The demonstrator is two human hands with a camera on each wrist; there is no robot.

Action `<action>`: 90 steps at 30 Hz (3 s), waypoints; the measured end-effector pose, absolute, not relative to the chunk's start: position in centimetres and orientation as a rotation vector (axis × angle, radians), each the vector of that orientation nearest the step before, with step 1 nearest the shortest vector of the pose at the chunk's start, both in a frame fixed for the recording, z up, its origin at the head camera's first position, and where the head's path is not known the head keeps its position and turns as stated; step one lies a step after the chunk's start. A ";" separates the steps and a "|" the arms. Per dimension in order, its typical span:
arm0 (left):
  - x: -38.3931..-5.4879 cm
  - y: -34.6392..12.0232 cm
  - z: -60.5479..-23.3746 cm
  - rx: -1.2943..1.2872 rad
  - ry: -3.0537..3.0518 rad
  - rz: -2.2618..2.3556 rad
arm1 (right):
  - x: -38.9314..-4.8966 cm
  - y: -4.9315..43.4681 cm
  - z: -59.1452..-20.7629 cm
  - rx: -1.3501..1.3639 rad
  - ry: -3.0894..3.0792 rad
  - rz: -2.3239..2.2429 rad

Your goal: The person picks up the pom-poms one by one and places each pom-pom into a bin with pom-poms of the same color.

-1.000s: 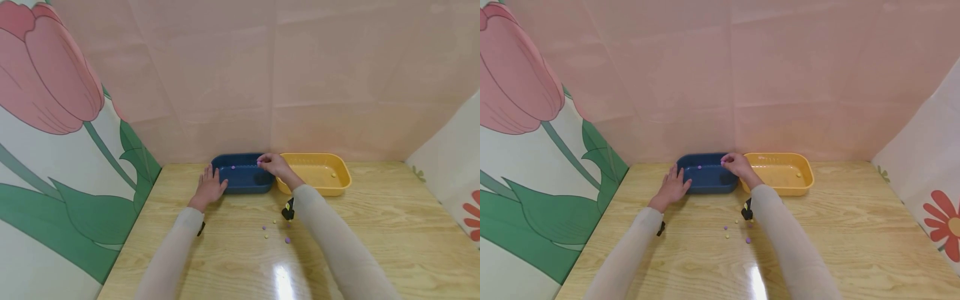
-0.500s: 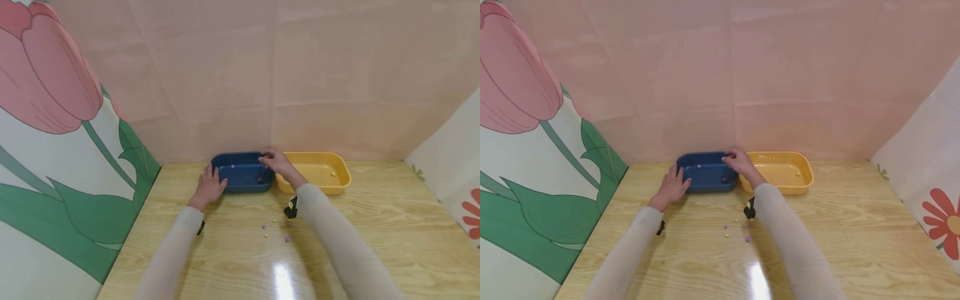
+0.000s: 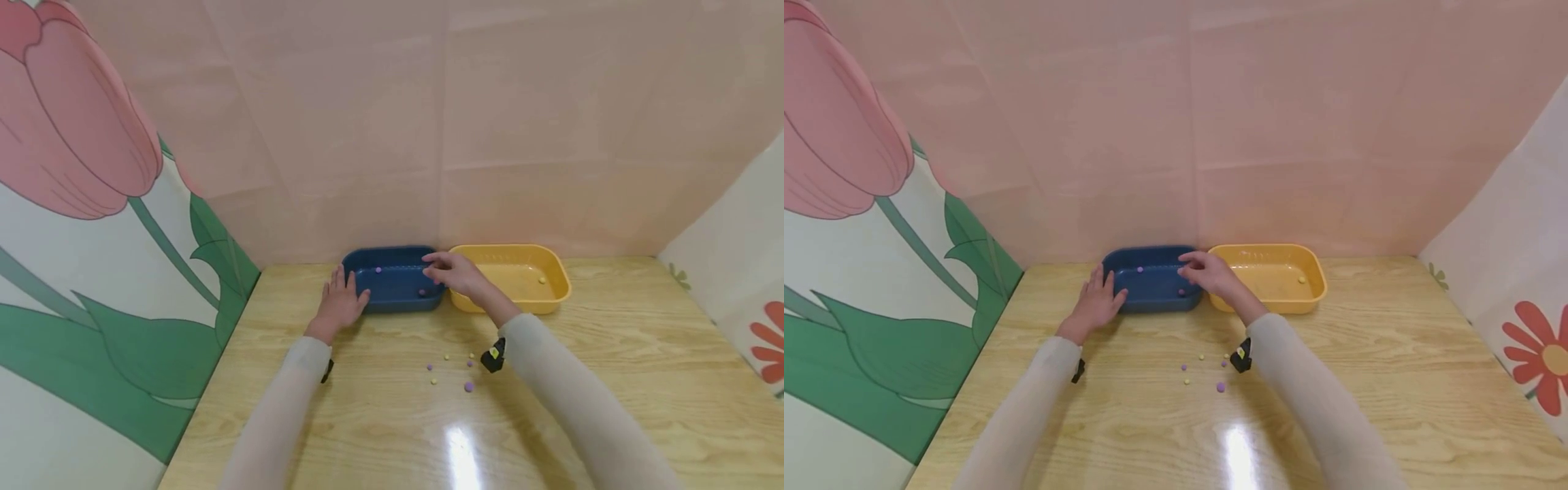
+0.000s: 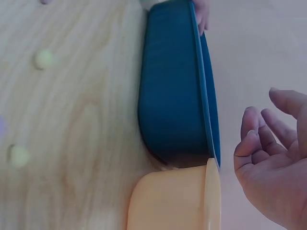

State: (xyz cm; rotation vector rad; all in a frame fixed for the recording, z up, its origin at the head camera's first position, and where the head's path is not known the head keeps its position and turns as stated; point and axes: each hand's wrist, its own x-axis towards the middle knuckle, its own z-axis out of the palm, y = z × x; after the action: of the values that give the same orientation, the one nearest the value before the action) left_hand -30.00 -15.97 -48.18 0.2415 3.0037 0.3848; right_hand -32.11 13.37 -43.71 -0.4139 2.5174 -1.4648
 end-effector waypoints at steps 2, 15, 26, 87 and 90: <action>-30.0 -16.0 -48.2 0.240 3.003 0.385 | -31.6 13.6 -44.0 -0.472 2.513 -1.468; -29.8 -16.1 -48.4 0.228 2.995 0.410 | -26.8 15.6 -45.4 -0.495 2.436 -1.471; -29.9 -15.9 -48.3 0.225 3.002 0.433 | -24.2 15.9 -47.3 -0.591 2.420 -1.423; -29.8 -15.9 -48.8 0.215 2.994 0.492 | -16.5 20.9 -50.9 -0.677 2.425 -1.269; -29.9 -16.1 -49.0 0.212 2.986 0.483 | -16.3 20.8 -51.1 -0.669 2.441 -1.265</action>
State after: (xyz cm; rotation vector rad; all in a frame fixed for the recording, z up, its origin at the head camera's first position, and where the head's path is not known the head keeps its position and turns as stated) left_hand -29.94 -16.09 -48.97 0.2124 2.9860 0.4830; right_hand -16.32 20.79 -51.11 -0.6689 2.4411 -1.2647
